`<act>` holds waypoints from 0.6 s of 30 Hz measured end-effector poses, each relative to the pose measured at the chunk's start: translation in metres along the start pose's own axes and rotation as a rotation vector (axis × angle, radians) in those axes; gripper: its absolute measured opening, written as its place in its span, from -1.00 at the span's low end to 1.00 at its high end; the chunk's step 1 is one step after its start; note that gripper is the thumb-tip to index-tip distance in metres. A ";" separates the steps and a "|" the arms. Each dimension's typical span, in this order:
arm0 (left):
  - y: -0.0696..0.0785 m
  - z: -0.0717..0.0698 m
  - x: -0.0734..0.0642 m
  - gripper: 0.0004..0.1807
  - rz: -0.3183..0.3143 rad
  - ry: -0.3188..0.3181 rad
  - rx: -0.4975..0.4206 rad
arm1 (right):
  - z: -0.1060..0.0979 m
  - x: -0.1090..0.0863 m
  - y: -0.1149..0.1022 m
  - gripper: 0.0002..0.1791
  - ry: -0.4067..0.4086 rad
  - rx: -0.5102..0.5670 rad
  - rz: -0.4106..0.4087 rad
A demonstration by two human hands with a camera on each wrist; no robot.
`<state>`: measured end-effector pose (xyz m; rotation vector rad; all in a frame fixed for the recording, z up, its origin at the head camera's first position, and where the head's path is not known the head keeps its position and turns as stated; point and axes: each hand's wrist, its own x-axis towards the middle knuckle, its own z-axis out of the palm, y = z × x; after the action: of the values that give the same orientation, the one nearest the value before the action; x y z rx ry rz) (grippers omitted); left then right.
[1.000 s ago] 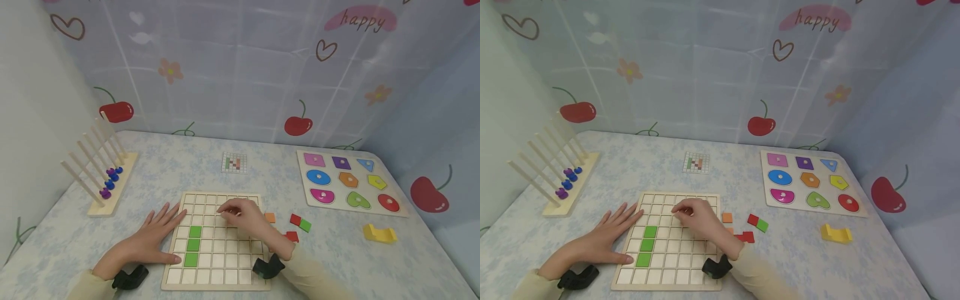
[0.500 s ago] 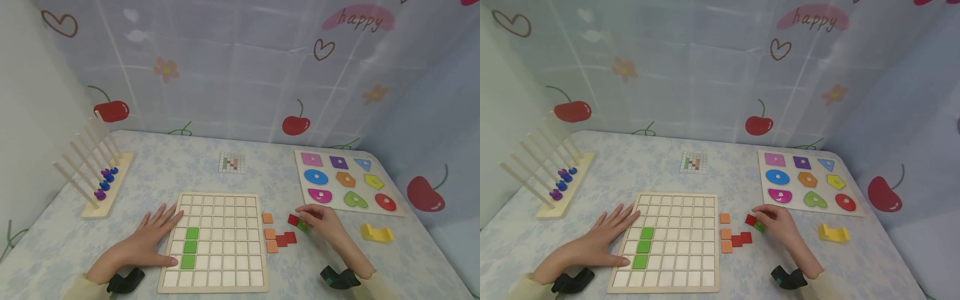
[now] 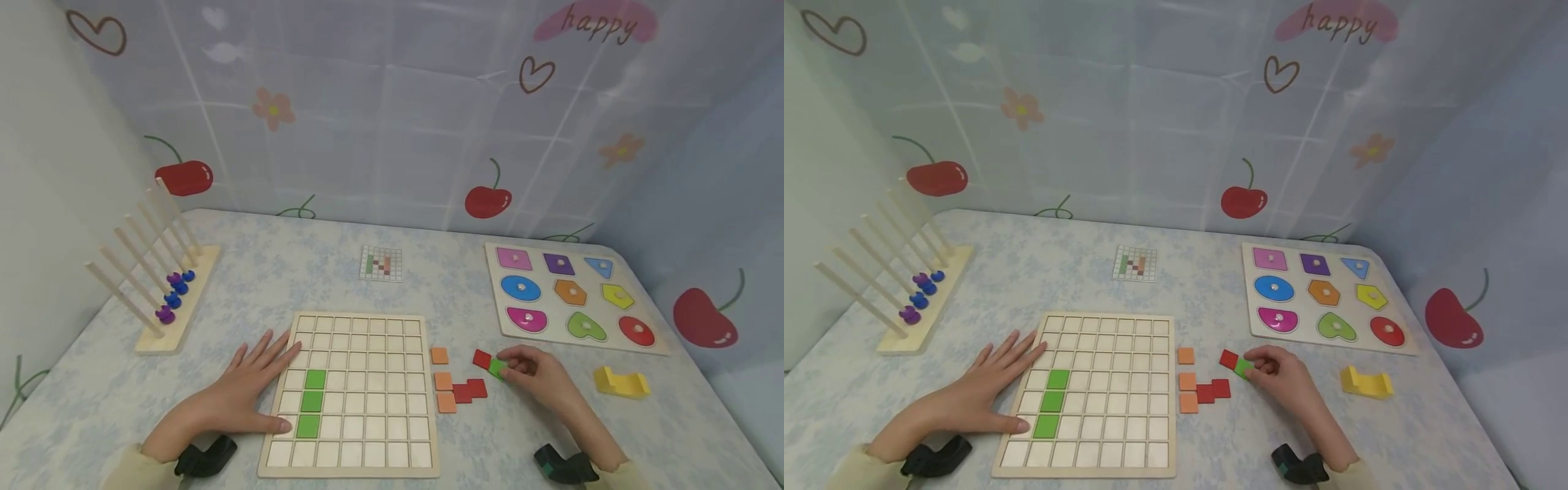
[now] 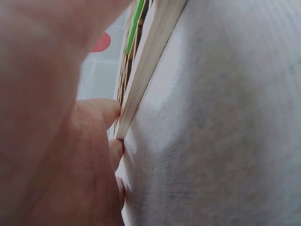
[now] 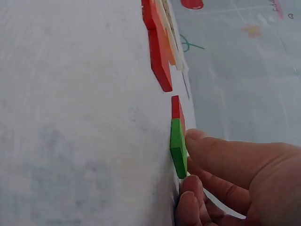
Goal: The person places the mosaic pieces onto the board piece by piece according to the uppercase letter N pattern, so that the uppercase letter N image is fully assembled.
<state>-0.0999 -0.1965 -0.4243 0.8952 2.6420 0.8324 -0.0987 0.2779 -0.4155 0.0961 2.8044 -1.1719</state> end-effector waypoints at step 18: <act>-0.002 -0.001 -0.001 0.14 0.020 -0.001 -0.009 | 0.001 0.000 -0.010 -0.84 0.031 -0.053 -0.108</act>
<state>-0.1006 -0.1987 -0.4250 0.9204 2.6304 0.8476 -0.0997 0.2703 -0.4094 -0.0420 2.8984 -1.1250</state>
